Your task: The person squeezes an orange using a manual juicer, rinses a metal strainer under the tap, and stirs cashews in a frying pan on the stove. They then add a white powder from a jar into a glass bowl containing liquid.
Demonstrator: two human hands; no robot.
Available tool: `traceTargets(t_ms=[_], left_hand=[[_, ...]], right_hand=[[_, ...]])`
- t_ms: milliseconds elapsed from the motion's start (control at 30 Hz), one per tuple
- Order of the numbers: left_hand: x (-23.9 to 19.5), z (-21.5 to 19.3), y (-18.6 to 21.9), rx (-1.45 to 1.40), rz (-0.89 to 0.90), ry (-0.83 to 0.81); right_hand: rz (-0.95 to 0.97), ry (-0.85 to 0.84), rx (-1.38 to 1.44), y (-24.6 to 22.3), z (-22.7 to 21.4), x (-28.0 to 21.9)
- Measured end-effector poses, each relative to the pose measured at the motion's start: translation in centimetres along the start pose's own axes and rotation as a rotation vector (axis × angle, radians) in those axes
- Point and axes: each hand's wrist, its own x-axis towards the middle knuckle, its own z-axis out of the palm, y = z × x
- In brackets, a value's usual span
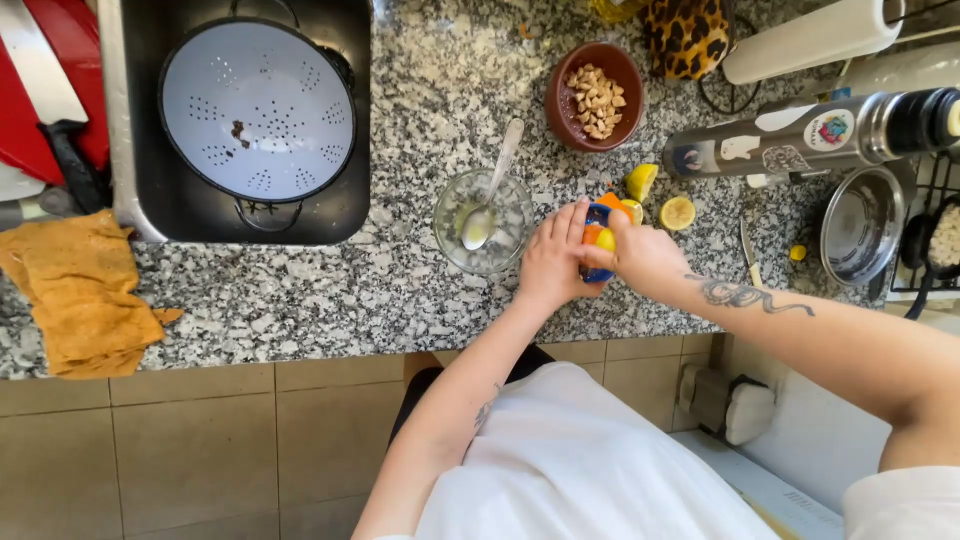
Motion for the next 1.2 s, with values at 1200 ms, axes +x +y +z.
traceTargets(t_ms=[1200], left_hand=[[0.1, 0.1, -0.1, 0.096, 0.049, 0.017]], right_hand=[[0.374, 0.133, 0.615, -0.3, 3.2, 0.9]])
